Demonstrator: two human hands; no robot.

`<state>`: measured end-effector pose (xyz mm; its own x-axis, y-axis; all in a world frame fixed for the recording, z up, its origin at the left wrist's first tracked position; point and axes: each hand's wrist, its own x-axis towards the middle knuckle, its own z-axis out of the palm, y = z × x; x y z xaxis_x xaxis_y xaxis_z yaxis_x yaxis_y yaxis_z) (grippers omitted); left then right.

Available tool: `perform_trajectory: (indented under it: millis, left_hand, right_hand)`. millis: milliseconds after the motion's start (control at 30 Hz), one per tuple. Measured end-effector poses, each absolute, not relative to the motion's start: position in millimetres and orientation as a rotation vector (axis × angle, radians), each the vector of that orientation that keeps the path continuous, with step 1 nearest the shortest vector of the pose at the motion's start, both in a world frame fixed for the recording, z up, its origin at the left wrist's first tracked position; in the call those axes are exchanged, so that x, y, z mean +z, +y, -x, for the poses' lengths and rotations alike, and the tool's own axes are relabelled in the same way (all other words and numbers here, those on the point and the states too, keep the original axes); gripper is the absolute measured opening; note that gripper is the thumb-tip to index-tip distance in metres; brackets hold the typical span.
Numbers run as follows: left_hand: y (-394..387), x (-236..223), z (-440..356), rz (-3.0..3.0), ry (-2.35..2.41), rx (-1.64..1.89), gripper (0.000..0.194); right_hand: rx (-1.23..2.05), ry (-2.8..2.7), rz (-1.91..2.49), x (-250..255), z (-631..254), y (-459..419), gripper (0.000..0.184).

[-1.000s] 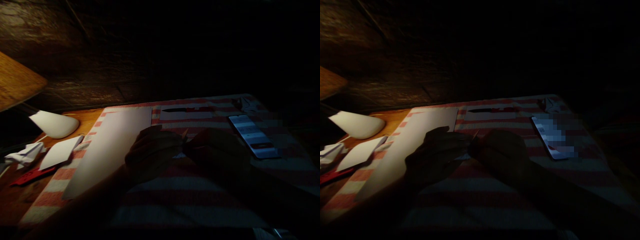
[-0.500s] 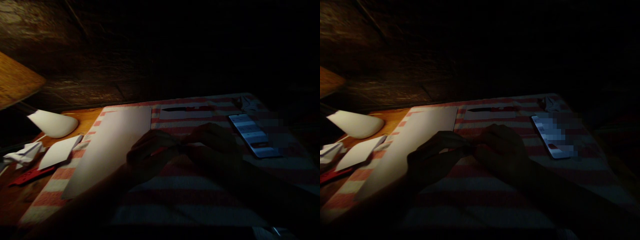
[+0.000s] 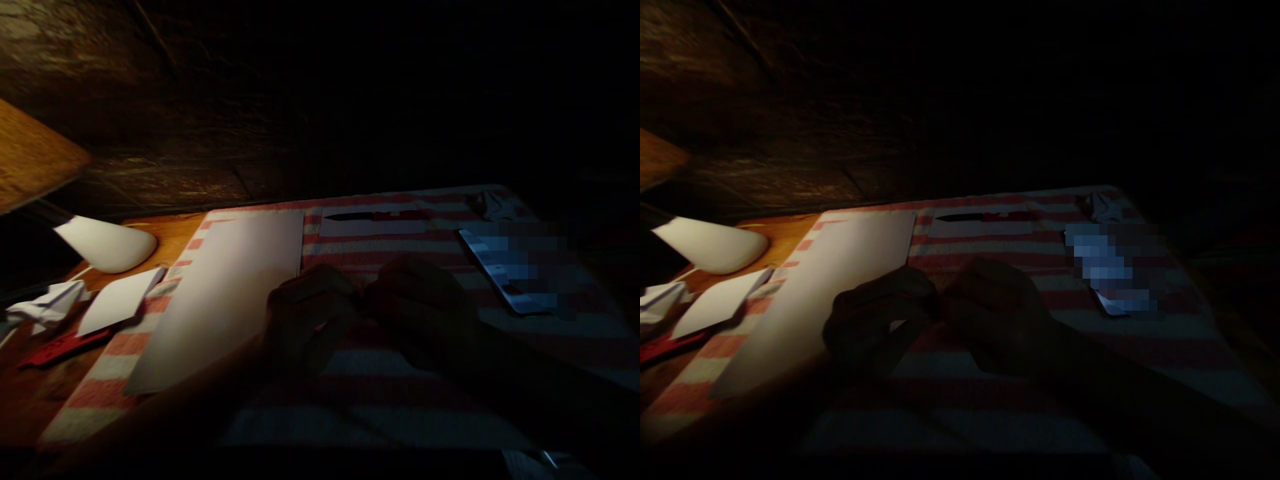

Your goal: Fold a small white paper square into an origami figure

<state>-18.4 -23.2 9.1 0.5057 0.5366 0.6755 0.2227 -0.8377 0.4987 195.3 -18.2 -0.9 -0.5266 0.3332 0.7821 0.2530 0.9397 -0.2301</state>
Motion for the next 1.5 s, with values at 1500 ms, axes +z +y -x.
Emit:
perform_trajectory:
  millis: [1500]
  left_hand:
    - [8,-10,15,-1.437,0.718,1.173,0.022]
  right_hand:
    - [1.809,-1.073,0.984,1,-192,-2,0.027]
